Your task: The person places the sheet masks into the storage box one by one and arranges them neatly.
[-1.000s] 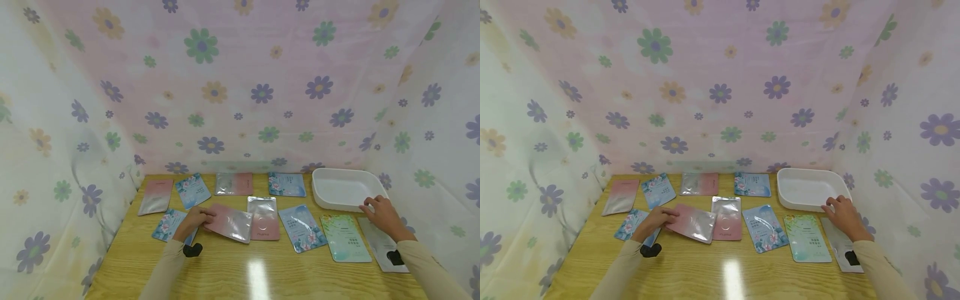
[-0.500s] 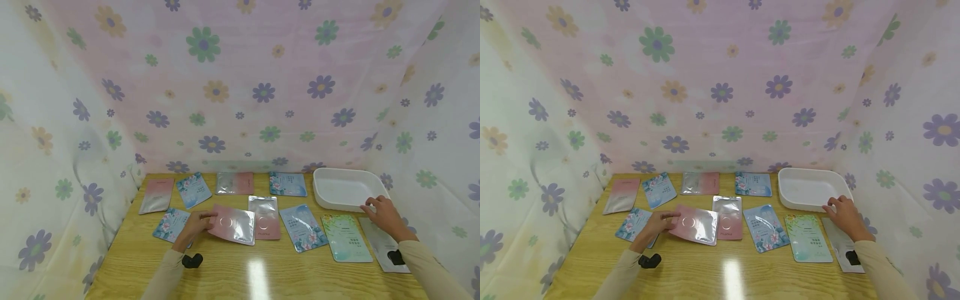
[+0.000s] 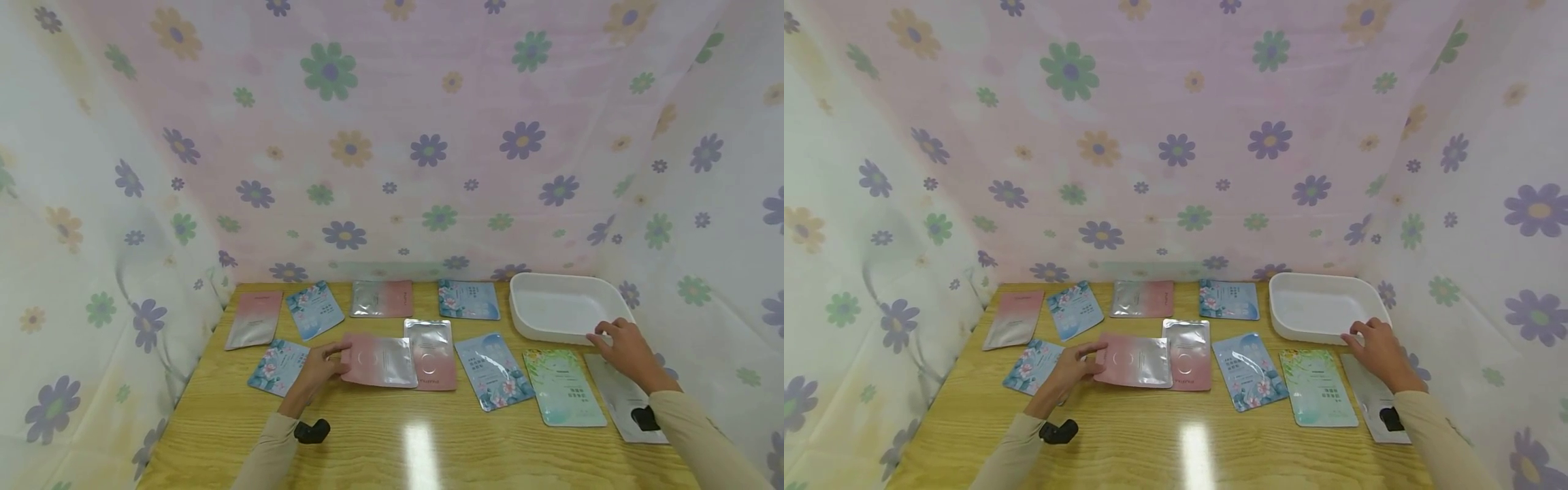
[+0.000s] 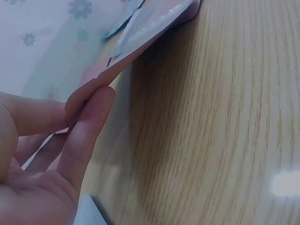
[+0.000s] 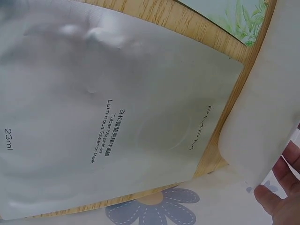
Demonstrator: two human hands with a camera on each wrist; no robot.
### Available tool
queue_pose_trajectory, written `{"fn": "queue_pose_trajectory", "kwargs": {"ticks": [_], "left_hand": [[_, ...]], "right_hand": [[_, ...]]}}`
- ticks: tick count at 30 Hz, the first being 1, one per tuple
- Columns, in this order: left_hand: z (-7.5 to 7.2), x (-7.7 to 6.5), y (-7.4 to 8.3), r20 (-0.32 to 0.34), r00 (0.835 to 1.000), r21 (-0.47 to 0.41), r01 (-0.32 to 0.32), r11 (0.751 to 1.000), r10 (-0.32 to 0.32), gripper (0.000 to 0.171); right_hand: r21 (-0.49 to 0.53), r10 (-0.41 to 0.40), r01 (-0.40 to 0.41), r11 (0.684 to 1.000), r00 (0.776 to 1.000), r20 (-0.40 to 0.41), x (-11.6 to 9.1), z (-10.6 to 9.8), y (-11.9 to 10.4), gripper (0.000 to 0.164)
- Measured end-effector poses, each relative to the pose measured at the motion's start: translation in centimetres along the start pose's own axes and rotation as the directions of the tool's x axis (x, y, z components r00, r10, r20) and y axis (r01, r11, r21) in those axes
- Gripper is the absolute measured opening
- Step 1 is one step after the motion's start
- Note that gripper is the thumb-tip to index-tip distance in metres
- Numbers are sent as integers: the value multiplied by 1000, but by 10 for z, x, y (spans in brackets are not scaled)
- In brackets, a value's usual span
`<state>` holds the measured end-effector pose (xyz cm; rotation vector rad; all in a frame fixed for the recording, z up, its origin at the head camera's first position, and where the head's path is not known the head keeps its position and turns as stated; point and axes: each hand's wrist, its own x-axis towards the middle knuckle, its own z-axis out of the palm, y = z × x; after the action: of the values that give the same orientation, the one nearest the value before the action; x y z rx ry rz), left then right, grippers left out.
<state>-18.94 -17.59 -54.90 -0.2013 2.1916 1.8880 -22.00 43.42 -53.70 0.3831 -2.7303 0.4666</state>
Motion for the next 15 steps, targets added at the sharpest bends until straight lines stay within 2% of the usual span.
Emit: {"fn": "queue_pose_trajectory", "kwargs": {"ticks": [6,12,15], "left_hand": [[2,-2,3,12,1000,-3,9,1000,-9,46],[11,-3,13,42,998,1,-57,998,57,44],[17,-2,20,48,995,-28,-88,996,89,44]], "right_hand": [[1,11,-11,1000,1000,6,0,-2,-1,13],[6,-5,5,1000,1000,3,0,-3,-2,13],[9,-14,15,1000,1000,-4,0,-3,-2,13]]}}
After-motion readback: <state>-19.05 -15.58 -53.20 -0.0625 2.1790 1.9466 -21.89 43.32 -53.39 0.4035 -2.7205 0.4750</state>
